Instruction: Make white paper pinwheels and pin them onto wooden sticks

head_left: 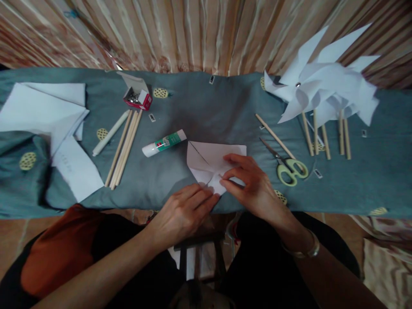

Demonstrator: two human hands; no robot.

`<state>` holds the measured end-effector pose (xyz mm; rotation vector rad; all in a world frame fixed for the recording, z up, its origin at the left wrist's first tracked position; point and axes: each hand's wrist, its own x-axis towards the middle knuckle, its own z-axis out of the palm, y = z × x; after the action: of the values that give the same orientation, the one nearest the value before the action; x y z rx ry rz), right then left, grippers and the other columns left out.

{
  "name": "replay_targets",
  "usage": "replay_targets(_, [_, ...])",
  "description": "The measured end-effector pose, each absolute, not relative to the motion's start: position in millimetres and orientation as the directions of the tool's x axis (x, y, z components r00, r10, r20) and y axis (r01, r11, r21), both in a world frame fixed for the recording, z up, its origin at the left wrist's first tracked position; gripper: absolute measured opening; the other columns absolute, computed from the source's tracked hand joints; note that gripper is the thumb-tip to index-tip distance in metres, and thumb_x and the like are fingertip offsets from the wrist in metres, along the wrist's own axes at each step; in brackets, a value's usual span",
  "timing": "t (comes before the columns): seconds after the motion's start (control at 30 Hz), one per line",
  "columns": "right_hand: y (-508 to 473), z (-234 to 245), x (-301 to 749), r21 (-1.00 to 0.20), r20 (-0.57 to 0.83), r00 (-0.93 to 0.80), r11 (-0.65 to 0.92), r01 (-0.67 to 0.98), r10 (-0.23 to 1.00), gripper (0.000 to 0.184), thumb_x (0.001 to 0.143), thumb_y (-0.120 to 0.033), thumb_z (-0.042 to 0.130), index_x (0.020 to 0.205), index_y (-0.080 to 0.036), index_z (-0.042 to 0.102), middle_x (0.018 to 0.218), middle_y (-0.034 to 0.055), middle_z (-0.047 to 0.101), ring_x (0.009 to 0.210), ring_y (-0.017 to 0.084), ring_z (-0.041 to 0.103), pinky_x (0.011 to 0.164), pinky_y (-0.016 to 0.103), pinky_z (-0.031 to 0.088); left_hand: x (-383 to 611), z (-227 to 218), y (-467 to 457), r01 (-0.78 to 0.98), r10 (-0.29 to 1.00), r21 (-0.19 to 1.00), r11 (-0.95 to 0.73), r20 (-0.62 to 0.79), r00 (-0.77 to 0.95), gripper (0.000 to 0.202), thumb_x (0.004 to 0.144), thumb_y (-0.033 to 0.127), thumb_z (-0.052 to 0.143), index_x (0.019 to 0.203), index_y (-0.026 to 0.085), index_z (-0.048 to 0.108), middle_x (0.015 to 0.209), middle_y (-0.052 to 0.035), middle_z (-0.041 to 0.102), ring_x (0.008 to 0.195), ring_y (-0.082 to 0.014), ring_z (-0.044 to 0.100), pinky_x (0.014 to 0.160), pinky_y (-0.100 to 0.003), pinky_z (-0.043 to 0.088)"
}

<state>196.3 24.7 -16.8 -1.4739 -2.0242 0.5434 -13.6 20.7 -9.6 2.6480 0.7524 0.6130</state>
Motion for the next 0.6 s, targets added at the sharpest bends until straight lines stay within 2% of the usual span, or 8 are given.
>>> replay_targets(0.6, [24.6, -16.9, 195.4, -0.626, 0.203, -0.215, 0.296, 0.722, 0.955, 0.006, 0.081, -0.020, 0.065, 0.075, -0.022, 0.064, 0.117, 0.0091, 0.064, 0.110, 0.026, 0.059, 0.093, 0.045, 0.049, -13.8, -11.6, 18.4, 0.416, 0.548, 0.401, -0.816, 0.307, 0.778, 0.024, 0.091, 0.012, 0.052, 0.114, 0.010, 0.060, 0.098, -0.0105, 0.071, 0.093, -0.0221, 0.065, 0.076, -0.036, 0.059])
